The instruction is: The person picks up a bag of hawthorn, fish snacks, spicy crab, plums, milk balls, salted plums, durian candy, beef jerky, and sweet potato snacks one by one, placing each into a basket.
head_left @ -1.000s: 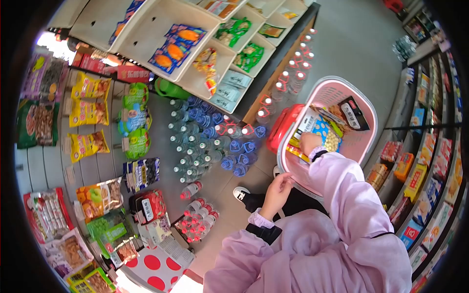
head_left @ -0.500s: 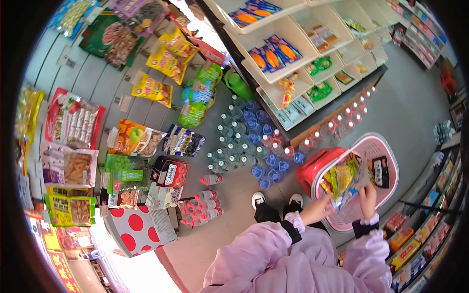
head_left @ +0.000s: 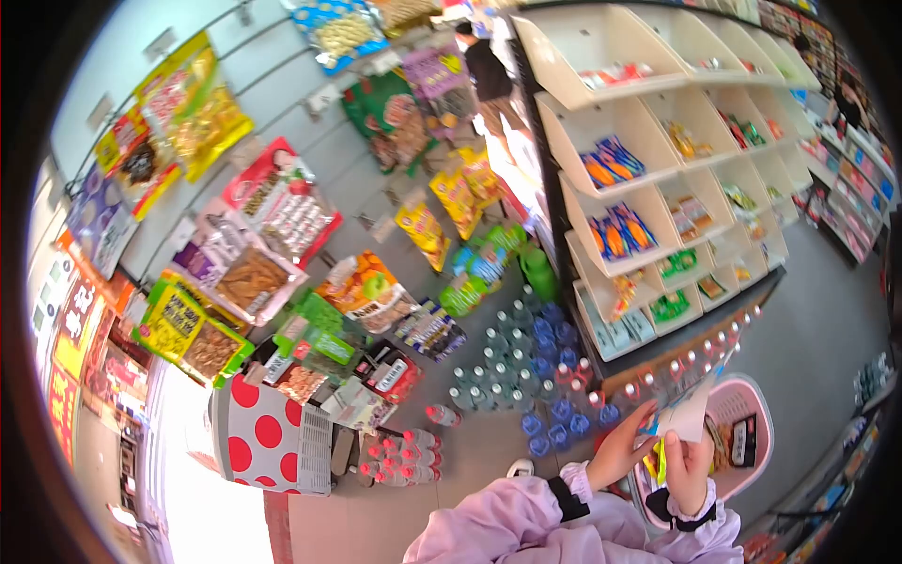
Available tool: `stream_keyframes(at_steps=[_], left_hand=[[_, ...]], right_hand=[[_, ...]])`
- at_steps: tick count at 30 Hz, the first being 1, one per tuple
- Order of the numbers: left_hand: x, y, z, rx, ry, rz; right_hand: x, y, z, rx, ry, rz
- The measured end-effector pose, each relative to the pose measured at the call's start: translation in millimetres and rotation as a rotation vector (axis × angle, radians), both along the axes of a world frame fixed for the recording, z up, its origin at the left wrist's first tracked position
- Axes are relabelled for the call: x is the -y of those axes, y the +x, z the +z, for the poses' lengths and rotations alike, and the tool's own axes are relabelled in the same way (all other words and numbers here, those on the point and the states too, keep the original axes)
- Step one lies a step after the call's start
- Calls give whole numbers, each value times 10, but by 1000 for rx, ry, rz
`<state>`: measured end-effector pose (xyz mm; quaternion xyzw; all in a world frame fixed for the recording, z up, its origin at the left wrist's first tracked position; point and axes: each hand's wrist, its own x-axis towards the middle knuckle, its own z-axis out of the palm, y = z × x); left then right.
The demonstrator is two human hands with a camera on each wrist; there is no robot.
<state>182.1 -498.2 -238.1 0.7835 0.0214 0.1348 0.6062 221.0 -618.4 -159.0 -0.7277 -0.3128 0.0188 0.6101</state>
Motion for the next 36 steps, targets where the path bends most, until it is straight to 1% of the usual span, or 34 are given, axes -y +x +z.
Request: stream_keyframes(at_steps=[1,2,5,6,7,8,9,10,11,14,17,18,21,22,23,25,28,29,30,34,36], left_hand=[[-104,-59,40,40,-7,32],[-216,-141,69,-4,-119,7],[-611,-393,271,120,-7,42],[-716,-488,299,129,-21,56],[-815,-584,312,136,-33,66],[-906,-663,321,142,-43,73],[-930,-738,365,79,-242,115],[-1010,-791,228,56,-325,126],[-1104,-842,71,32,-409,134],[-1414,-1008,-52,30,-447,229],[-1758,-1256,277,82,-620,236],[-1905,-1365,349,35,-685,219],[-2367,-1660,383,39,-689,233],[-2480,-1754,528,33,-676,245],[-2586,-1850,605,40,-658,251],[-2816,-2009,707,51,-628,263],[-3167,-2186,622,36,-606,250],[-3231,-2243,738,29,-601,249],[-3210,-2323,954,88,-620,282],[-3411,-2494,1119,104,-567,248],[-3481,-2555,1151,83,-542,270]], right_hand=[[-55,-64,113,-42,20,42],[-126,-114,184,-112,68,83],[-316,-271,286,-130,161,248],[-409,-335,327,-167,171,283],[-462,-362,392,-134,54,337],[-603,-383,521,-13,51,426],[-760,-396,673,108,48,510],[-862,-408,761,178,12,533],[-931,-442,783,195,11,488],[-1127,-449,750,279,8,353],[-1396,-415,606,374,-3,112],[-1467,-394,517,334,-57,102],[-1721,-401,210,-111,2,348],[-1803,-387,83,-234,20,506],[-1941,-431,-46,-458,221,687],[-2163,-548,-72,-654,190,785],[-2421,-629,-87,-578,102,747],[-2494,-677,-62,-586,97,748],[-2559,-718,-3,-593,90,750],[-2868,-931,139,-539,145,728],[-2931,-913,225,-433,101,772]])
